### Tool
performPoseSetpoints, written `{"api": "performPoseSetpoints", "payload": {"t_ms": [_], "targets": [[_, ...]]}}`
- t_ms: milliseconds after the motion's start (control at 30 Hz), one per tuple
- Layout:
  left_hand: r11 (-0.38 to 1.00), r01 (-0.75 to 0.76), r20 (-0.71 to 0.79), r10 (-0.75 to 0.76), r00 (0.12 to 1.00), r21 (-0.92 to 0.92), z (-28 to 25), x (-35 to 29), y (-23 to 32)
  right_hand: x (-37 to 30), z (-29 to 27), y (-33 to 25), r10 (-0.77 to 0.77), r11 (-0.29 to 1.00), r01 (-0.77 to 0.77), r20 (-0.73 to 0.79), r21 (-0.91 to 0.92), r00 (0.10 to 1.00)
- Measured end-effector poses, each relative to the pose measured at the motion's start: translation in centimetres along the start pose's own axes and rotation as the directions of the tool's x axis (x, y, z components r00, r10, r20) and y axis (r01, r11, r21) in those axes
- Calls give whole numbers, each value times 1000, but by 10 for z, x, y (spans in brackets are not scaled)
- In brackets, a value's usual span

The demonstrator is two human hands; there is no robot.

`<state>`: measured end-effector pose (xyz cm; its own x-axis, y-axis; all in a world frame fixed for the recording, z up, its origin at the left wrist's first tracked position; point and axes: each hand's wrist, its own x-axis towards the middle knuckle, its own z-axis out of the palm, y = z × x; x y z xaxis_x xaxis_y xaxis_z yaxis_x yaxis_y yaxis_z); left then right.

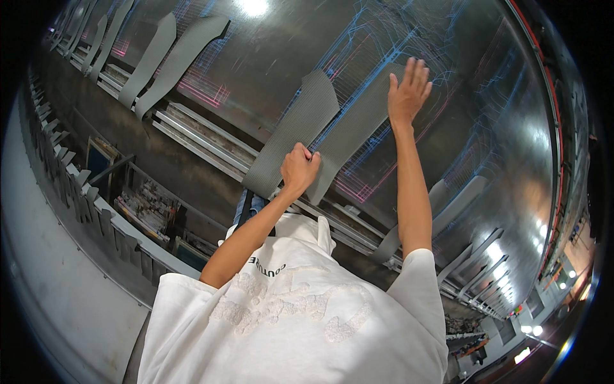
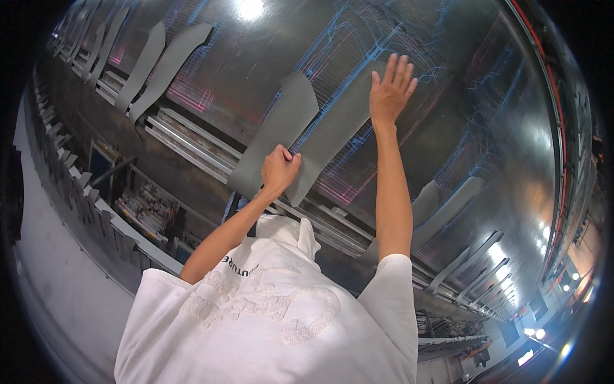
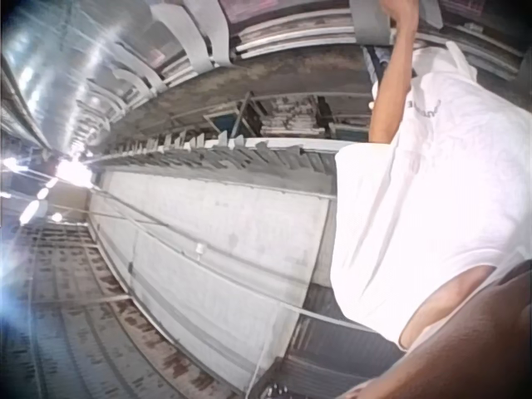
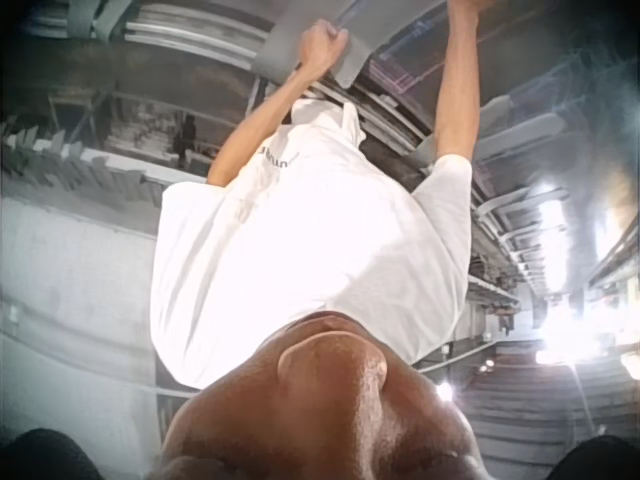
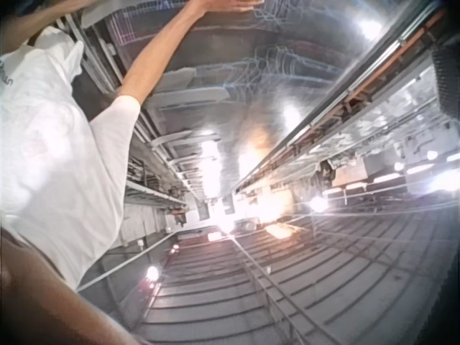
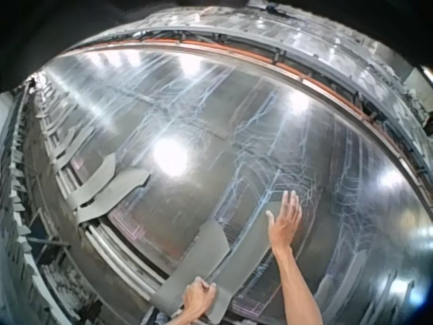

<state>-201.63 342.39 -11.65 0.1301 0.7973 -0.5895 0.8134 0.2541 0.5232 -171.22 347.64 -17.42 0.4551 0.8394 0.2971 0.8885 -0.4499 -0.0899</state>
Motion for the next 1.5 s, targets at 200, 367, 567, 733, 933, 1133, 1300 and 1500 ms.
{"api": "performPoseSetpoints", "payload": {"t_ms": [200, 367, 567, 733, 933, 1133, 1300, 1500], "targets": [[984, -142, 4, 142, 990, 109, -13, -2, -7, -45, 1, -14, -72, 984, 46, 148, 172, 986], [930, -289, 171, 255, 952, 225, -32, -14, -17, -133, -45, -71, -311, 928, 218, 305, 303, 900], [903, -343, 345, 245, 906, 258, -72, -32, -35, -235, -90, -121, -409, 888, 235, 446, 396, 796], [930, -321, 298, 259, 919, 178, -115, -36, -54, -230, -102, -138, -326, 918, 176, 426, 354, 844], [958, -280, 185, 265, 946, 58, -165, -28, -82, -167, -163, -190, -181, 960, -38, 714, 279, 677], [963, -262, 109, 267, 958, -61, -234, -16, -132, -87, -147, -300, -256, 554, -490, 697, 673, 669], [958, -264, 49, 271, 961, -111, -326, 8, -198, -55, -49, -461, -339, -43, -908, 849, 417, 406], [928, -154, 16, 170, 985, -338, -444, 29, -264, -35, 20, -592, 19, -229, -936, 963, 266, 269]]}}
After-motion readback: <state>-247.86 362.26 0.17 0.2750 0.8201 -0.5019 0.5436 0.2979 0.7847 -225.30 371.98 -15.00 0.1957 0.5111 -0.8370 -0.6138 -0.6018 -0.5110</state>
